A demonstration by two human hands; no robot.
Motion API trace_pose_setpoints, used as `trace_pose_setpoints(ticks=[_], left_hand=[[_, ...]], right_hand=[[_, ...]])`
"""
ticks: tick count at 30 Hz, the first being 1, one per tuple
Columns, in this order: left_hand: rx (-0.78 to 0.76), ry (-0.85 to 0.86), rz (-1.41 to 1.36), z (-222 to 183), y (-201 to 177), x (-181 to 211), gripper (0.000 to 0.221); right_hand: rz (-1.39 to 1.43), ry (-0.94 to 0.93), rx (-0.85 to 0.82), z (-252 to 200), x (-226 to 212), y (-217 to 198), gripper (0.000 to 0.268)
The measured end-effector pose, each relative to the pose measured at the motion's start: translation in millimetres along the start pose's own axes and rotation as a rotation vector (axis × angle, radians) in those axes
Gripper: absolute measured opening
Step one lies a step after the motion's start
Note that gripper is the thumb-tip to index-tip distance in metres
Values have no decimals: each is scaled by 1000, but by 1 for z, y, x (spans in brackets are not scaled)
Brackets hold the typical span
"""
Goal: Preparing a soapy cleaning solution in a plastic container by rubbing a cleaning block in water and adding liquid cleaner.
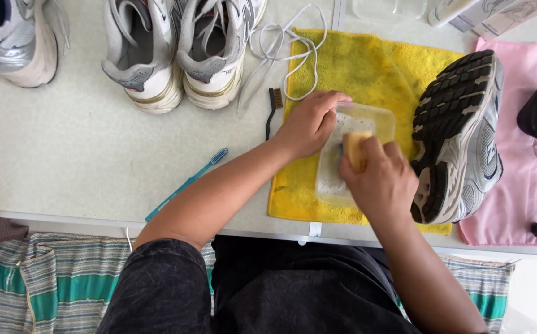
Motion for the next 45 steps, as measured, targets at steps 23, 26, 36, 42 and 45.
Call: trace_pose_setpoints(ticks=[23, 26, 36, 42, 45], left_hand=[[-20, -19, 38, 1, 3, -7, 38], [-33, -32, 40, 0, 4, -12, 37], [-20, -26, 49, -1, 3, -4, 36], [-11, -28, 48, -1, 0, -2, 38], [-16, -12, 53, -2, 0, 1, 37]], right_hand=[[-147, -27, 234, 1, -5, 4, 40], [1, -51, 208, -3, -18, -3, 41], [-47, -2, 143, -4, -21, 3, 41], [-88, -10, 133, 14, -5, 11, 38], [-20, -12, 88, 4, -19, 0, 38]])
Point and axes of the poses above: each hand's wrist, its own z-axis towards the middle knuckle, its own y-axis out of the palm, x = y × z, the point moved 1 cm from there along z, towards the middle knuckle, and after that the axes turned 5 degrees about -z, right-handed, at the moved point
